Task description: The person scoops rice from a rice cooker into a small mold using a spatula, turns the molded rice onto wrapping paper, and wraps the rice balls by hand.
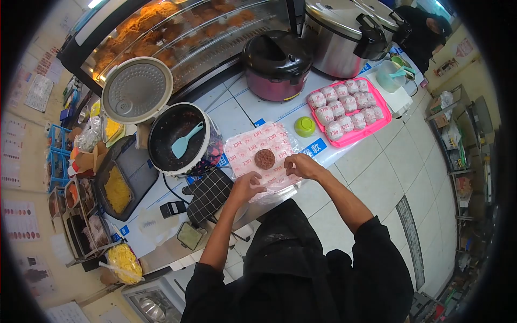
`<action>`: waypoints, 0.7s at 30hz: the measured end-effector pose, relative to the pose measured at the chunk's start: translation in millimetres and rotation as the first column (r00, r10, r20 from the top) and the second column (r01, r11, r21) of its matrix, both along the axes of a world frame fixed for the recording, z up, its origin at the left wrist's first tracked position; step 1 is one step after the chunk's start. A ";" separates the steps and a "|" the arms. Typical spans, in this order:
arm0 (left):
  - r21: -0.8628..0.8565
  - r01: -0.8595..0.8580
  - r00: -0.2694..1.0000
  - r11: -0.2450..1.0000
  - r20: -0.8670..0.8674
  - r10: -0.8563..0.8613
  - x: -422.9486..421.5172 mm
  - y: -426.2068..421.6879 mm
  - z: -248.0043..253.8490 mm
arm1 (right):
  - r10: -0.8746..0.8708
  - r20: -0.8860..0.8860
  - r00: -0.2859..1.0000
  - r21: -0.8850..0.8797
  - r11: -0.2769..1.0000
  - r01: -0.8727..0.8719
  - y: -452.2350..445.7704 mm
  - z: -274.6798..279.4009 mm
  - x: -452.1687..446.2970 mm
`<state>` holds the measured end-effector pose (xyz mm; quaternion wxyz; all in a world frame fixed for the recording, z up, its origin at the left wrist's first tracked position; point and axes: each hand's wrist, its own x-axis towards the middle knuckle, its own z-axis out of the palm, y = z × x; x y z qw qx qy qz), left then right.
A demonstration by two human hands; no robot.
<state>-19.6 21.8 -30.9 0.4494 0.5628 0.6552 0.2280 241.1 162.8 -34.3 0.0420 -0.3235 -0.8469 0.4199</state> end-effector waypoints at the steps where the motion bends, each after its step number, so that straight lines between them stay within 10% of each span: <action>1: 0.125 0.009 1.000 0.992 -0.013 -0.008 2.8 -0.7 -6.3 | 0.001 -0.014 1.000 0.016 1.000 -0.001 0.9 2.0 -0.2; 8: 0.169 0.001 0.999 0.986 -0.035 0.005 11.1 6.8 -20.2 | -0.063 -0.063 0.996 -0.162 0.985 0.052 6.6 14.1 6.6; 21: 0.110 -0.060 0.998 0.992 -0.014 0.062 8.9 15.3 -16.0 | 0.105 -0.044 0.993 0.193 0.977 -0.095 2.4 -1.4 -4.4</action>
